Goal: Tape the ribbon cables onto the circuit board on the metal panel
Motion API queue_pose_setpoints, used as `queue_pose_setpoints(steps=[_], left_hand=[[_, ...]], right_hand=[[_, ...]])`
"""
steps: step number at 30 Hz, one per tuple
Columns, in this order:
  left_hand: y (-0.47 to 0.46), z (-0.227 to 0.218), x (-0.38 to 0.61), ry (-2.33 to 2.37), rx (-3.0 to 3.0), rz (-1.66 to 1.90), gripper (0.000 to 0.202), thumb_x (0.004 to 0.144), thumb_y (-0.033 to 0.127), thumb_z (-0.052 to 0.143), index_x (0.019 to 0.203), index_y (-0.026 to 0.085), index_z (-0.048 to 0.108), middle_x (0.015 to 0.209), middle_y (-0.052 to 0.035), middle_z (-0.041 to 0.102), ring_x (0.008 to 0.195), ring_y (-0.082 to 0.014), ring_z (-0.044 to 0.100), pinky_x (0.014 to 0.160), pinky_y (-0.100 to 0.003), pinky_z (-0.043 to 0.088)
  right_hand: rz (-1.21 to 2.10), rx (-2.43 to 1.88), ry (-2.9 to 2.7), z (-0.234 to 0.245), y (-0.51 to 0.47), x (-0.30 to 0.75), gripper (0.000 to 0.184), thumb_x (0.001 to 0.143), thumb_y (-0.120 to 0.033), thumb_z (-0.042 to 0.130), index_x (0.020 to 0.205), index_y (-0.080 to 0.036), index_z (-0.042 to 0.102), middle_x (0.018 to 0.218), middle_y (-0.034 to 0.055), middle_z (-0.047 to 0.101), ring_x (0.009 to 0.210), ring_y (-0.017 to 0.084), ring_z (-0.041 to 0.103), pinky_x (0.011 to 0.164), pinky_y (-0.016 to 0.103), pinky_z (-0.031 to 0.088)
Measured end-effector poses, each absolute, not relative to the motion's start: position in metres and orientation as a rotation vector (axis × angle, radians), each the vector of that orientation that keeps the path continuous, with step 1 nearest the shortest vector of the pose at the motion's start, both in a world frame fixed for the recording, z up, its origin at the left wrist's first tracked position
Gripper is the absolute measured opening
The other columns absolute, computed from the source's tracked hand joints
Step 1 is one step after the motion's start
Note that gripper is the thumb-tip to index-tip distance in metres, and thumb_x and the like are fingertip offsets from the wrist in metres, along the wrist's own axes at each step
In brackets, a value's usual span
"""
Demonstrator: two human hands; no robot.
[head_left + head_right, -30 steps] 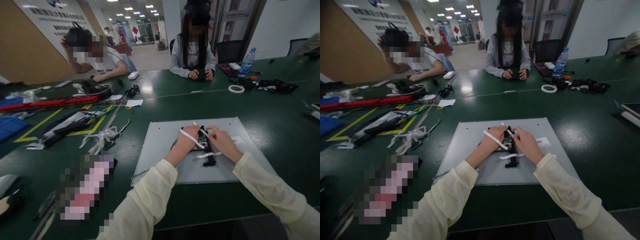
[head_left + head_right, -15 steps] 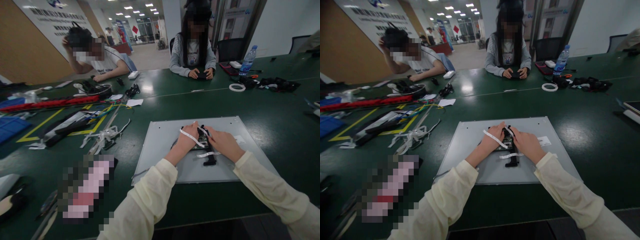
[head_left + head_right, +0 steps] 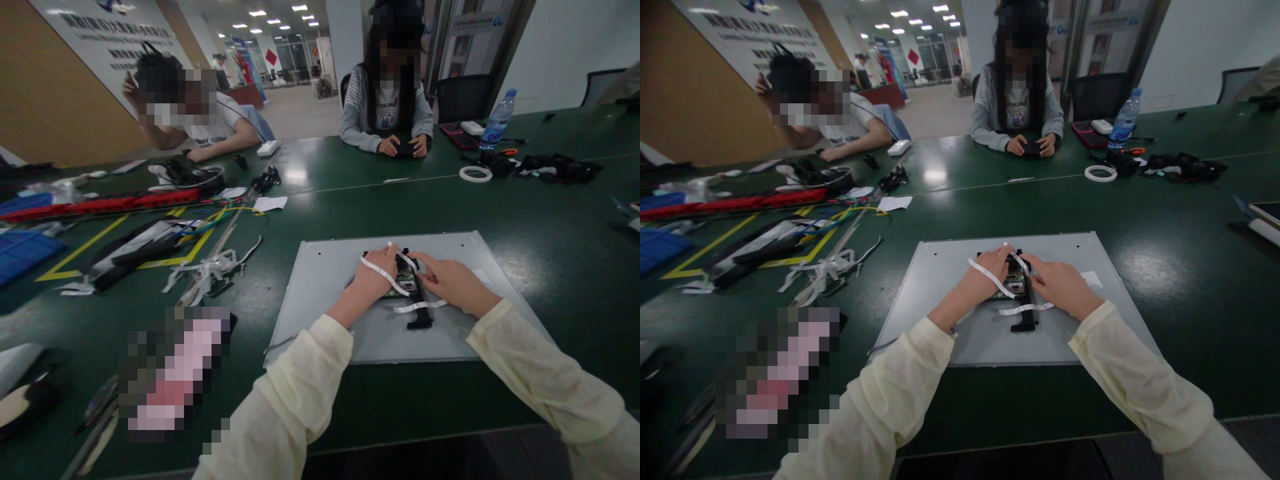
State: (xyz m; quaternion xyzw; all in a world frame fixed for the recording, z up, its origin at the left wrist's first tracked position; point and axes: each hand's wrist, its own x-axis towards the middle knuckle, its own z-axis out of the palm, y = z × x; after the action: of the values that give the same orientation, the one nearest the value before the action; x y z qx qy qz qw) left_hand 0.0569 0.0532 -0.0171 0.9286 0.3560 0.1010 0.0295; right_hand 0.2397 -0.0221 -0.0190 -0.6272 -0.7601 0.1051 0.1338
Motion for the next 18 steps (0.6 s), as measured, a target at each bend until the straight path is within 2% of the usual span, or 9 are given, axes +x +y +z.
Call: queue_pose_setpoints(steps=[6, 11, 15, 18], left_hand=[[0.056, -0.02, 0.058, 1.079, 2.869, 0.324, 0.032, 0.088, 0.01, 0.04, 0.12, 0.011, 0.042, 0.111, -0.0149, 0.063, 0.111, -0.0211, 0.058, 0.093, -0.034, 0.044], [0.057, -0.022, 0.058, 1.059, 2.877, 0.344, 0.032, 0.088, 0.01, 0.039, 0.12, 0.011, 0.042, 0.11, -0.015, 0.064, 0.11, -0.0214, 0.059, 0.092, -0.034, 0.045], [0.056, -0.021, 0.058, 1.081, 2.877, 0.347, 0.031, 0.087, 0.01, 0.041, 0.118, 0.01, 0.043, 0.107, -0.0152, 0.064, 0.106, -0.0225, 0.06, 0.089, -0.034, 0.046], [0.055, -0.02, 0.059, 1.092, 2.883, 0.346, 0.031, 0.086, 0.01, 0.041, 0.117, 0.01, 0.044, 0.106, -0.0145, 0.065, 0.102, -0.0225, 0.062, 0.087, -0.034, 0.047]], right_hand=[[0.541, -1.686, -2.122, -0.019, -0.021, 0.25, 0.049, 0.086, -0.029, 0.048, 0.134, -0.023, 0.045, 0.064, -0.0015, 0.062, 0.057, 0.015, 0.057, 0.055, 0.025, 0.037], [0.597, -1.717, -2.043, -0.014, -0.022, 0.259, 0.029, 0.087, -0.034, 0.046, 0.109, -0.023, 0.062, 0.061, -0.0019, 0.062, 0.054, 0.014, 0.056, 0.054, 0.024, 0.037], [0.665, -1.717, -2.011, -0.015, -0.023, 0.264, 0.024, 0.087, -0.033, 0.044, 0.089, -0.022, 0.065, 0.06, -0.0013, 0.063, 0.052, 0.013, 0.057, 0.054, 0.024, 0.038], [0.68, -1.704, -2.023, -0.015, -0.023, 0.264, 0.023, 0.086, -0.031, 0.044, 0.084, -0.021, 0.065, 0.06, -0.001, 0.064, 0.053, 0.013, 0.057, 0.055, 0.023, 0.038]])
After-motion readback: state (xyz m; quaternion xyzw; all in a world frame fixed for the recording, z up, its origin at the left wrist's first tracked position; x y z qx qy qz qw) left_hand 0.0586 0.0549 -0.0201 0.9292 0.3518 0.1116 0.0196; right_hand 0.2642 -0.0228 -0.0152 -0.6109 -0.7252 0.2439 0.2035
